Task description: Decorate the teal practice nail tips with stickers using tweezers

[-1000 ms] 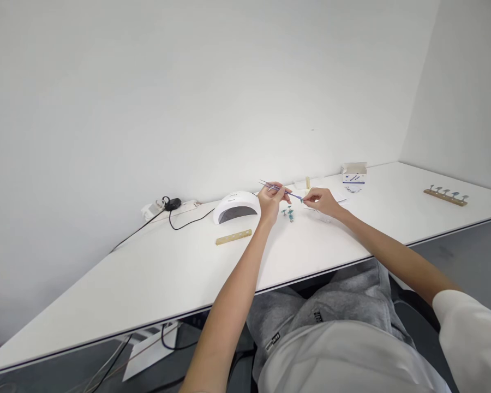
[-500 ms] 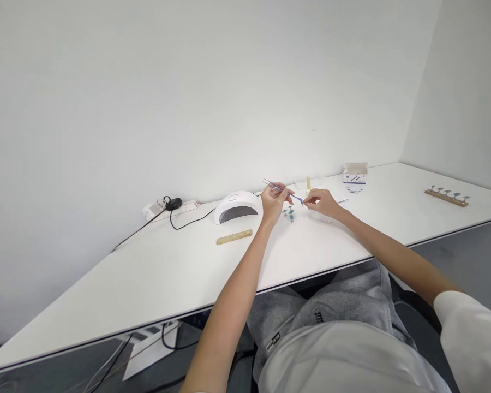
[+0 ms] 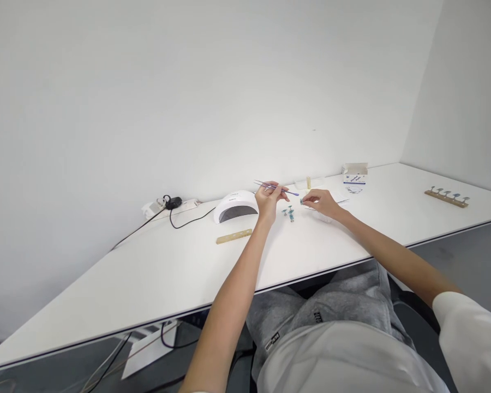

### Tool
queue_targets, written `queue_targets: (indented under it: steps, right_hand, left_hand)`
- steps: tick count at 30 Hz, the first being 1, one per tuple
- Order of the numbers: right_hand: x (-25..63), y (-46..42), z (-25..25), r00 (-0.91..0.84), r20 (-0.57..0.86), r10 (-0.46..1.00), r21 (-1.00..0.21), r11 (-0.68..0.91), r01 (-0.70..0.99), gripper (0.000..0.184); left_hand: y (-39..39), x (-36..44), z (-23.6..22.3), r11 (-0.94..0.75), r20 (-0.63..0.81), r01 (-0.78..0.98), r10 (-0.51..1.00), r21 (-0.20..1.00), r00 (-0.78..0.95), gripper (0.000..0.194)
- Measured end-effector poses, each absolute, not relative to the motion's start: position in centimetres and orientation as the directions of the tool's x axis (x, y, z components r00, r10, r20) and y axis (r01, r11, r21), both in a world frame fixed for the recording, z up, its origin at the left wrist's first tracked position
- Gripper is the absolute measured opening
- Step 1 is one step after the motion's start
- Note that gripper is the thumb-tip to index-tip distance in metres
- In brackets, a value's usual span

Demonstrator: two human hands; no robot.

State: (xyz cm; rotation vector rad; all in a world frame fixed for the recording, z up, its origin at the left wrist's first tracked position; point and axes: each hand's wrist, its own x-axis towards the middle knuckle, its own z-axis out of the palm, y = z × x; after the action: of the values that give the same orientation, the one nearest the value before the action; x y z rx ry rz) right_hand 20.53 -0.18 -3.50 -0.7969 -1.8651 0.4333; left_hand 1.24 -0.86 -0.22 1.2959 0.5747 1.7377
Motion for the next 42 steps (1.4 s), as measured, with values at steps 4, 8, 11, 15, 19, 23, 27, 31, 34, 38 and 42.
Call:
queue_targets:
  steps: [4, 8, 11, 15, 19, 23, 27, 31, 34, 38, 42]
  right_hand:
    - [20.52, -0.27, -3.43, -0.256, 0.671, 0.696, -0.619, 0.715, 0.325, 0.019]
    - [20.53, -0.29, -3.43, -0.257, 0.664, 0.702, -0.625, 0.710, 0.324, 0.018]
    - [20.50, -0.34, -3.39, -0.254, 0.659, 0.708, -0.628, 0.704, 0.331, 0.019]
    - [20.45, -0.49, -3.28, -0.248, 0.658, 0.711, -0.634, 0.700, 0.329, 0.019]
    - [20.43, -0.52, -3.31, -0.247, 0.655, 0.714, -0.641, 0.698, 0.318, 0.019]
    - [20.34, -0.41, -3.46, -0.239, 0.644, 0.726, -0.656, 0.686, 0.316, 0.019]
    - [20.27, -0.24, -3.45, -0.210, 0.594, 0.777, -0.744, 0.630, 0.224, 0.023]
    - [20.32, -0.26, -3.10, -0.195, 0.551, 0.812, -0.810, 0.576, 0.111, 0.027]
    - [20.35, -0.39, -2.82, -0.182, 0.538, 0.823, -0.829, 0.556, 0.064, 0.028]
    - [20.30, -0.49, -2.71, -0.171, 0.531, 0.830, -0.836, 0.546, 0.054, 0.027]
    - [20.28, -0.45, -2.80, -0.189, 0.536, 0.823, -0.828, 0.556, 0.070, 0.027]
  left_hand:
    - [-0.83, 1.44, -0.38, -0.505, 0.525, -0.366, 0.849, 0.782, -0.050, 0.030]
    - [-0.95, 1.57, -0.34, -0.504, 0.528, -0.353, 0.849, 0.788, -0.035, 0.032]
    - [-1.00, 1.54, -0.26, -0.506, 0.531, -0.351, 0.847, 0.788, -0.027, 0.031]
    - [-1.12, 1.57, -0.29, -0.511, 0.535, -0.323, 0.845, 0.797, -0.014, 0.030]
    - [-1.51, 1.79, -0.22, -0.525, 0.547, -0.315, 0.837, 0.791, -0.019, 0.030]
    - [-1.73, 1.96, -0.12, -0.524, 0.550, -0.310, 0.835, 0.793, -0.002, 0.030]
    - [-1.34, 1.72, -0.19, -0.511, 0.539, -0.344, 0.842, 0.788, -0.016, 0.030]
    - [-0.93, 1.20, -0.18, -0.510, 0.535, -0.389, 0.844, 0.767, -0.050, 0.030]
    - [-0.93, 1.10, -0.09, -0.510, 0.535, -0.397, 0.843, 0.763, -0.055, 0.029]
    - [-1.23, 1.49, -0.04, -0.501, 0.531, -0.373, 0.847, 0.781, -0.028, 0.031]
    - [-1.64, 1.95, -0.03, -0.509, 0.544, -0.358, 0.839, 0.783, -0.004, 0.031]
